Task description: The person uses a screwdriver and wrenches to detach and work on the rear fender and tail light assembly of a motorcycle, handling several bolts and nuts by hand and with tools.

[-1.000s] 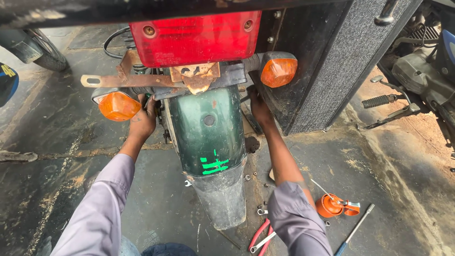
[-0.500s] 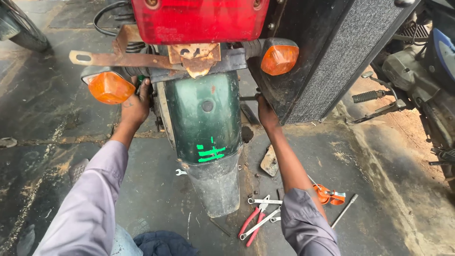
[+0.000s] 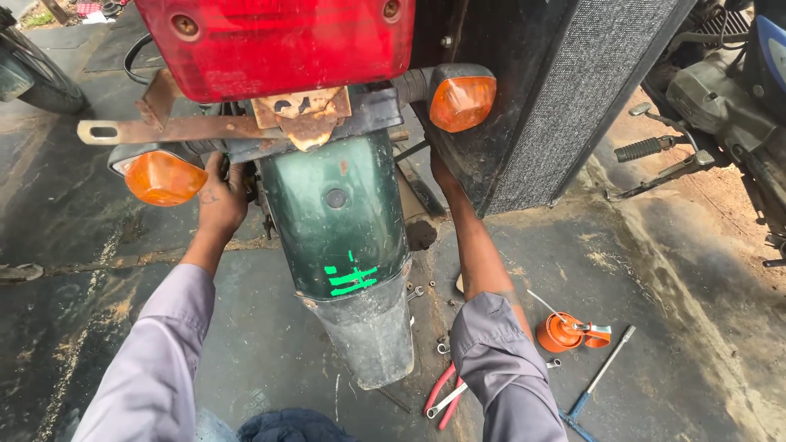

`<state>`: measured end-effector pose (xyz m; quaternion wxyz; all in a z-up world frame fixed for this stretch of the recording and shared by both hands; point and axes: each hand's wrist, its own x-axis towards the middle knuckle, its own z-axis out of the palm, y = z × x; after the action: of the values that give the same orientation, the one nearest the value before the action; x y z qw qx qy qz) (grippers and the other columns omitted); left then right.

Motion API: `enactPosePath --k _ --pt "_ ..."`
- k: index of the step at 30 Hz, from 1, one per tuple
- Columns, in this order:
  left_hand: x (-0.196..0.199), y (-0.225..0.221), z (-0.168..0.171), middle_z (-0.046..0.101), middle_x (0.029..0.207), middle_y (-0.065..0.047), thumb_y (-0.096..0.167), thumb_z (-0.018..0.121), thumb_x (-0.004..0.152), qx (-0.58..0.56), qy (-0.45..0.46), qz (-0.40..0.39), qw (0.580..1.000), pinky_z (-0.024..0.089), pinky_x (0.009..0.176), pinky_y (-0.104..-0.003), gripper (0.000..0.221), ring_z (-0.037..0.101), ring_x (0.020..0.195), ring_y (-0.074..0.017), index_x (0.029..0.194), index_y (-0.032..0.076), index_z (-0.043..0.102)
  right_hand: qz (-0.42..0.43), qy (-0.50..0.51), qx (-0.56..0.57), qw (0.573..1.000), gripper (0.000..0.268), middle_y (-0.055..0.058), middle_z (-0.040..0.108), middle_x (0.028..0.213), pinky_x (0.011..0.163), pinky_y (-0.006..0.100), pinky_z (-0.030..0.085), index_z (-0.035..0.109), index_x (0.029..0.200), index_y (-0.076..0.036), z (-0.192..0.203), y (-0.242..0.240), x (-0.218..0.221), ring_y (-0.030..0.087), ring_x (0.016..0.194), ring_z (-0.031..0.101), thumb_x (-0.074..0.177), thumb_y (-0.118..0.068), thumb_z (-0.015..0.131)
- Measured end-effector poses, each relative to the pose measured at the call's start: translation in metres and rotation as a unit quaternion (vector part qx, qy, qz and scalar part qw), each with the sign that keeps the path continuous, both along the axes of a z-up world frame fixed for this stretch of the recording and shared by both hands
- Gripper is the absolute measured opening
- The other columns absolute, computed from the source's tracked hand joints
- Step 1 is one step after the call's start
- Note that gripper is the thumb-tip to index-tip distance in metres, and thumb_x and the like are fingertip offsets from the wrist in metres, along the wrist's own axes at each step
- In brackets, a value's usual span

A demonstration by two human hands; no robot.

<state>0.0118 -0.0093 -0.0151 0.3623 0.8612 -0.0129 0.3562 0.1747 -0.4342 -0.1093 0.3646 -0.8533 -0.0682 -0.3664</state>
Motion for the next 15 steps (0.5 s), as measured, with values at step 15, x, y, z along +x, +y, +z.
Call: enactPosePath --k 15 --pt "-0.002 0.007 -0.002 0.062 0.123 -0.03 0.039 0.049 0.112 -0.03 0.063 0.023 0.997 0.046 0.094 -0.052 0.044 0.058 0.115 -0.0509 0.14 0.005 0.048 0.279 0.039 0.23 0.931 0.042 0.01 0.063 0.138 0.107 0.035 0.039 0.056 0.141 -0.007 0.072 0.037 -0.042 0.019 0.127 0.055 0.101 -0.018 0.059"
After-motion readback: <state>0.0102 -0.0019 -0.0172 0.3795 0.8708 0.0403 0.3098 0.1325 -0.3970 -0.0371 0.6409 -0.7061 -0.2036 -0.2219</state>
